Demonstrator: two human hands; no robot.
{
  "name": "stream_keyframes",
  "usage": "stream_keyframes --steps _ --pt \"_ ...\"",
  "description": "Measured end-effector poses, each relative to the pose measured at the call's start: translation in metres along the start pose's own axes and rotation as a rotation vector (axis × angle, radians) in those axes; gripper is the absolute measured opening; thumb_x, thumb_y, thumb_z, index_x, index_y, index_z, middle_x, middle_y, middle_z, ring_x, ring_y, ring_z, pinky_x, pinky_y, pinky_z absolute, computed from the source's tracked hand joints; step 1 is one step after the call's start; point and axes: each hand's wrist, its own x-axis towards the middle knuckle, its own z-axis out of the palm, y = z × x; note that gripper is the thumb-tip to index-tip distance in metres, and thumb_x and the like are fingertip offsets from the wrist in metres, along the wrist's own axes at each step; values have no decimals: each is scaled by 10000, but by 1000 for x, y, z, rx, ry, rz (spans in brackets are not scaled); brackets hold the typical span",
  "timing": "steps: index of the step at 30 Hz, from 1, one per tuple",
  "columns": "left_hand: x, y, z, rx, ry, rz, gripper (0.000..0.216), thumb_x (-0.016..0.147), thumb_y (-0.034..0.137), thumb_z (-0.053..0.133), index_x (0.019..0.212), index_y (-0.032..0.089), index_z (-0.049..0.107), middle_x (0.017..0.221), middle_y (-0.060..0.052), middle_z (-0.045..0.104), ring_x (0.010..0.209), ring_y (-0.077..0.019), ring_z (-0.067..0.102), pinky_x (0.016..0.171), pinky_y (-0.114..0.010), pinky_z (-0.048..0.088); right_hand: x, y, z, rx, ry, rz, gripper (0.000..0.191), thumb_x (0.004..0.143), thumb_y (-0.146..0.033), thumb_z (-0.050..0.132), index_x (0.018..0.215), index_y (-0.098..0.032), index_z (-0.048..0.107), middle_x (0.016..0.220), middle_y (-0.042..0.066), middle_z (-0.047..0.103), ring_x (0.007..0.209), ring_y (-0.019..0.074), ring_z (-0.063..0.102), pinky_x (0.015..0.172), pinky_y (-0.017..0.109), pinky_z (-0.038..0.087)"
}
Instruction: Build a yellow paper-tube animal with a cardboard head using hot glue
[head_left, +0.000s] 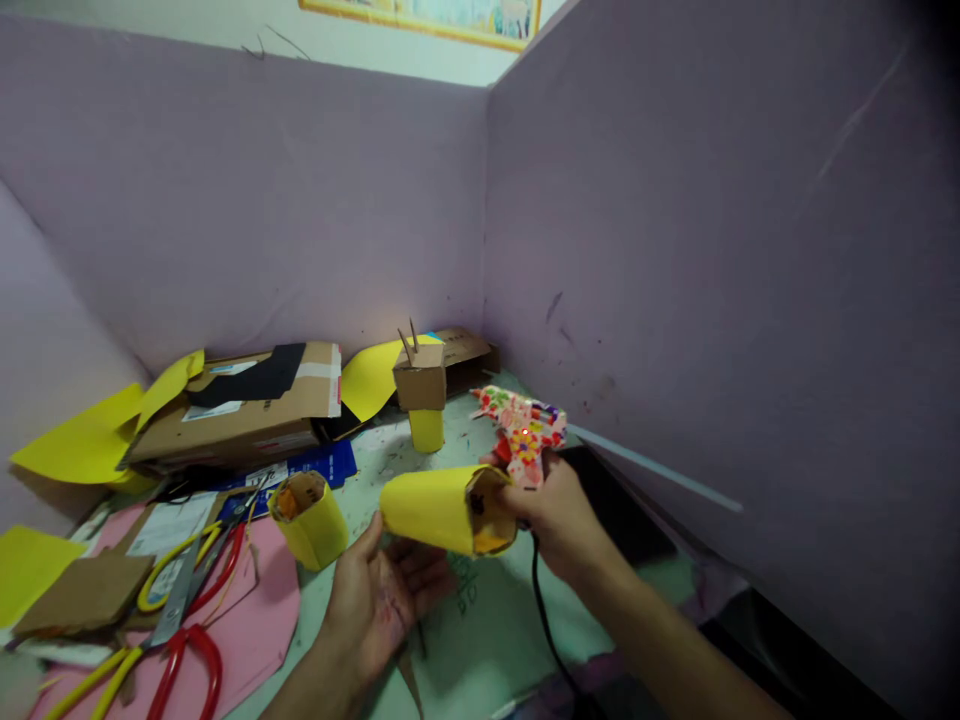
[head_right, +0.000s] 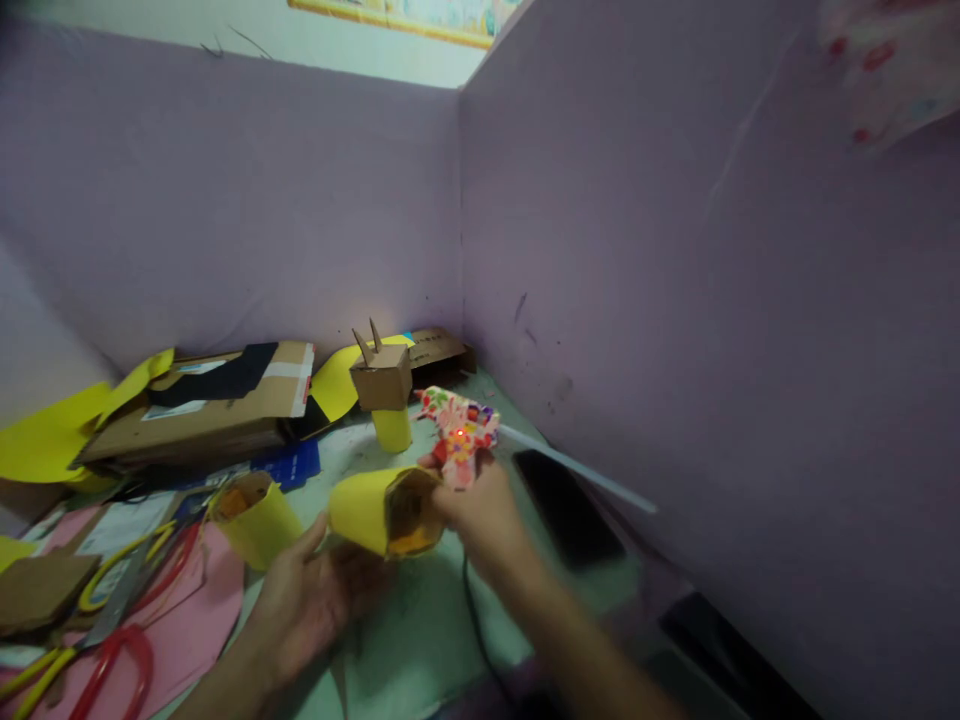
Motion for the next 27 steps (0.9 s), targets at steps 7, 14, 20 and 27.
stream_keyframes --steps 7,14,20,27 --pt "3 -4 -10 112 126 376 175 787 264 640 899 132 668 742 -25 658 614 -139 589 495 -221 478 17 -20 -32 67 -96 87 335 421 -98 663 740 -188 616 640 -8 659 585 190 604 565 291 476" --pt "-5 2 -7 159 -17 375 214 568 248 833 695 124 714 680 -30 696 613 -141 608 524 -195 492 17 -2 -30 144 -143 147 262 441 -119 694 671 -195 593 574 -25 622 529 163 575 538 274 446" --pt "-7 17 -4 51 48 187 114 678 18 681 770 84 693 802 -108 720 688 -218 675 543 -315 580 25 -2 -27 139 -138 121 283 427 -108 679 688 -188 601 583 -21 637 539 163 579 536 265 454" --pt "0 16 -5 -31 79 295 180 678 -20 660 789 121 642 705 -33 672 585 -168 659 470 -236 563 18 3 -18 141 -169 24 349 490 -139 729 826 -182 642 699 -6 678 631 172 614 607 275 495"
